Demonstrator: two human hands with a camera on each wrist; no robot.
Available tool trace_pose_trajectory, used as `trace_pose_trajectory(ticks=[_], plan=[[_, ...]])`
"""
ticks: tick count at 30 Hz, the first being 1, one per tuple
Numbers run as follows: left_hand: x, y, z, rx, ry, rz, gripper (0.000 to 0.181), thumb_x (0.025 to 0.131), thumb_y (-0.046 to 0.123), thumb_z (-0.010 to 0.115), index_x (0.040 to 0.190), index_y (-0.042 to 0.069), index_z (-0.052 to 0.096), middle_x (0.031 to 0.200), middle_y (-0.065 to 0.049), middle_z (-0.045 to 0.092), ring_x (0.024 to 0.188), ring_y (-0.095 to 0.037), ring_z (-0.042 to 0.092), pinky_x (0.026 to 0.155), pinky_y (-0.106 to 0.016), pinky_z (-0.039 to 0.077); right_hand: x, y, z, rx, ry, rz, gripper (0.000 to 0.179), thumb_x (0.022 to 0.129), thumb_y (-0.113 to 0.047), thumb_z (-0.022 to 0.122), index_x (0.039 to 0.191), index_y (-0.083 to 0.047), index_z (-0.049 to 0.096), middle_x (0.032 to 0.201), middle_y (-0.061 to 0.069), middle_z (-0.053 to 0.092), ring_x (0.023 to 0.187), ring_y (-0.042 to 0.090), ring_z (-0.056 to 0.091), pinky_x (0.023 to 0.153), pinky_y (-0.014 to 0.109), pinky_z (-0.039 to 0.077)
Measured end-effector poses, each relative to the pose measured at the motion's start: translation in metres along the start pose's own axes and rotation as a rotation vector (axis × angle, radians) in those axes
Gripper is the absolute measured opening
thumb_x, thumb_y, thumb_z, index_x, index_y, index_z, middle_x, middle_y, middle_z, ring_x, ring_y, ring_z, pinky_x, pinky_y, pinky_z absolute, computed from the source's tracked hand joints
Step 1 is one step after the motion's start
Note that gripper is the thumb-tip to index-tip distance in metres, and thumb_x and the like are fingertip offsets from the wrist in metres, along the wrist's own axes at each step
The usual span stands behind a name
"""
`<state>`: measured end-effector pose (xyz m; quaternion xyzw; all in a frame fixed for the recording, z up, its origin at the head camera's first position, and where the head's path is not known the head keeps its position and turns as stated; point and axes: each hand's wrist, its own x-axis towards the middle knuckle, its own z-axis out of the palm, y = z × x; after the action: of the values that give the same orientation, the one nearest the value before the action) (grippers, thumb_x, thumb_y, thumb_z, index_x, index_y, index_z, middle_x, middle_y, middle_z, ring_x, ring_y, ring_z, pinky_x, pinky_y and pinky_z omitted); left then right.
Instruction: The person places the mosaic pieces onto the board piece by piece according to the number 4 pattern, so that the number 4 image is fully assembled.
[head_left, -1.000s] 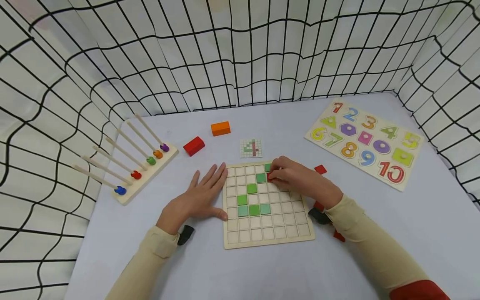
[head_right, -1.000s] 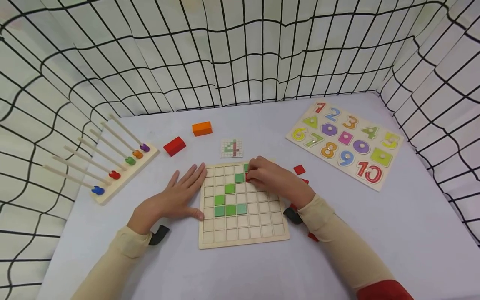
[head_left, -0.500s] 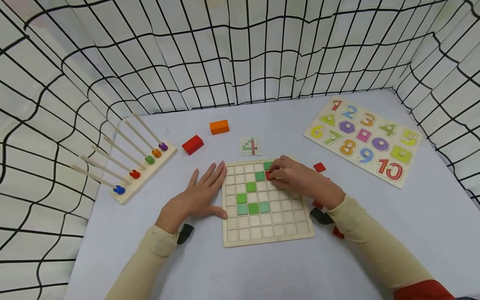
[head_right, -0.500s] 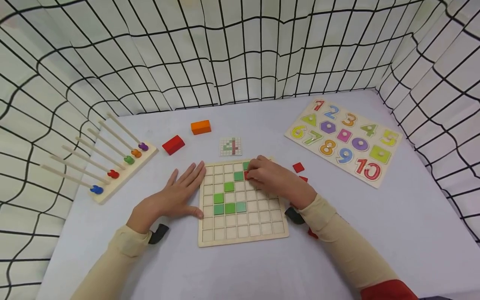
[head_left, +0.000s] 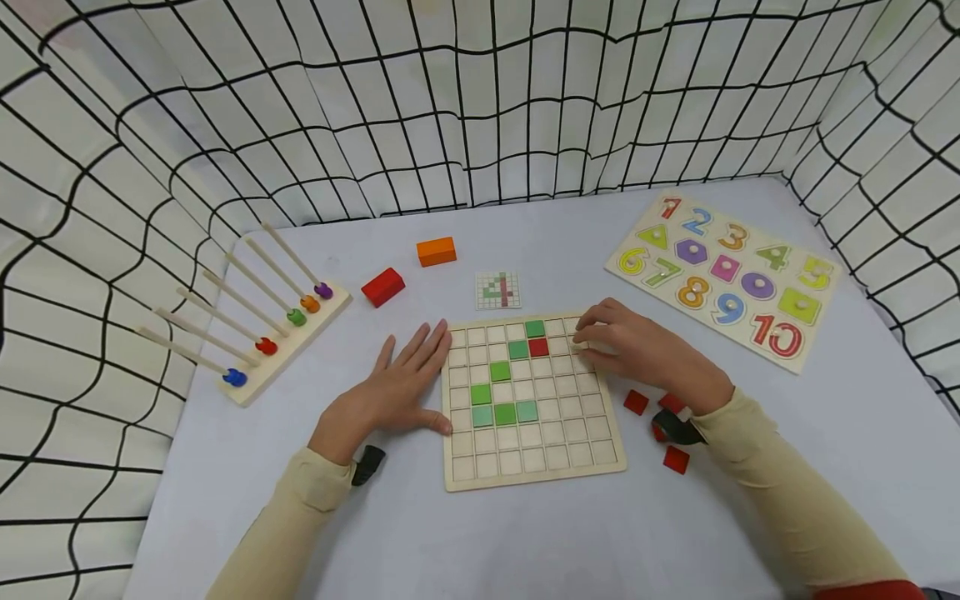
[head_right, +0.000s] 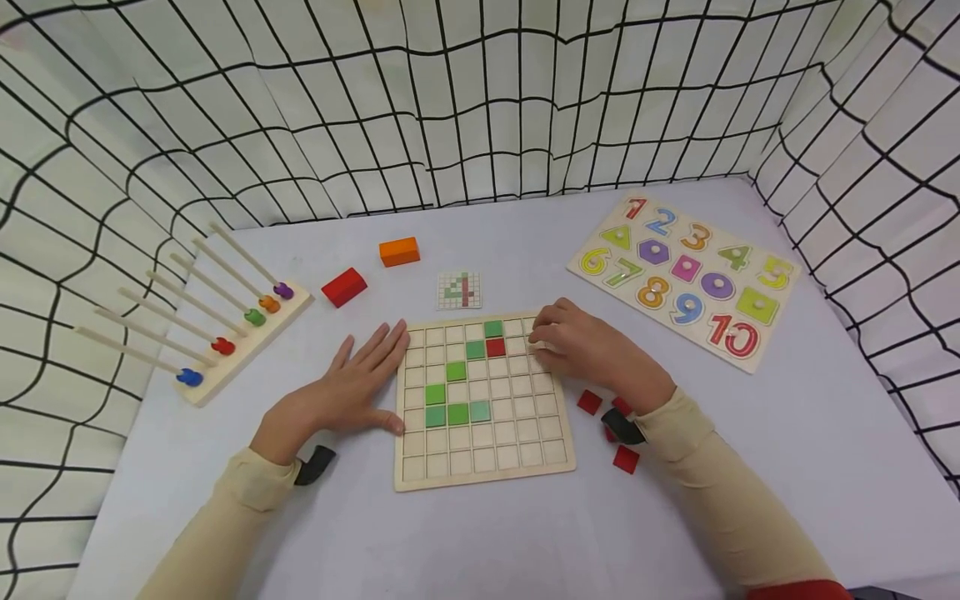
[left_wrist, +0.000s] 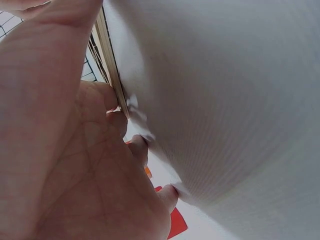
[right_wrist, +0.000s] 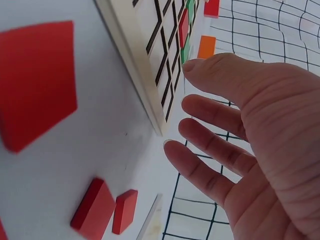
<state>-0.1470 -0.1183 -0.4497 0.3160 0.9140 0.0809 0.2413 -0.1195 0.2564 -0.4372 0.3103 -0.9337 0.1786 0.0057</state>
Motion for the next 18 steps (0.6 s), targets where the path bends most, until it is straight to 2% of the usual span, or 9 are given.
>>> trace_pose_trajectory(ticks=[7, 13, 18], plan=[[-0.001, 0.000, 0.000, -0.003, 0.009, 0.002, 0.134, 0.082, 0.064, 0.084, 0.173, 0.006, 0.004, 0.183, -0.013, -0.004, 0.170, -0.040, -0.004, 0.131, -0.074, -0.003, -0.012, 0.009, -0.003, -0.013, 0.019, 0.039, 0.023, 0.091, -0.006, 0.085, 0.113, -0.003, 0.082, 0.118, 0.013, 0.074, 0.117, 0.030, 0.063, 0.097, 0.044, 0.063], [-0.001, 0.001, -0.001, -0.010, 0.009, 0.005, 0.134, 0.082, 0.064, 0.084, 0.173, 0.006, 0.005, 0.183, -0.013, -0.004, 0.170, -0.040, -0.004, 0.131, -0.074, -0.003, -0.023, 0.022, -0.002, -0.044, 0.036, 0.112, 0.023, 0.089, -0.004, 0.086, 0.112, -0.003, 0.082, 0.120, 0.018, 0.071, 0.116, 0.034, 0.060, 0.095, 0.046, 0.062], [-0.001, 0.001, -0.001, -0.013, 0.007, 0.004, 0.134, 0.081, 0.064, 0.084, 0.173, 0.006, 0.004, 0.183, -0.013, -0.005, 0.170, -0.040, -0.004, 0.131, -0.074, -0.003, -0.031, 0.029, -0.001, -0.056, 0.035, 0.295, 0.032, 0.096, -0.010, 0.079, 0.124, 0.002, 0.071, 0.116, 0.023, 0.056, 0.104, 0.037, 0.054, 0.083, 0.045, 0.055]])
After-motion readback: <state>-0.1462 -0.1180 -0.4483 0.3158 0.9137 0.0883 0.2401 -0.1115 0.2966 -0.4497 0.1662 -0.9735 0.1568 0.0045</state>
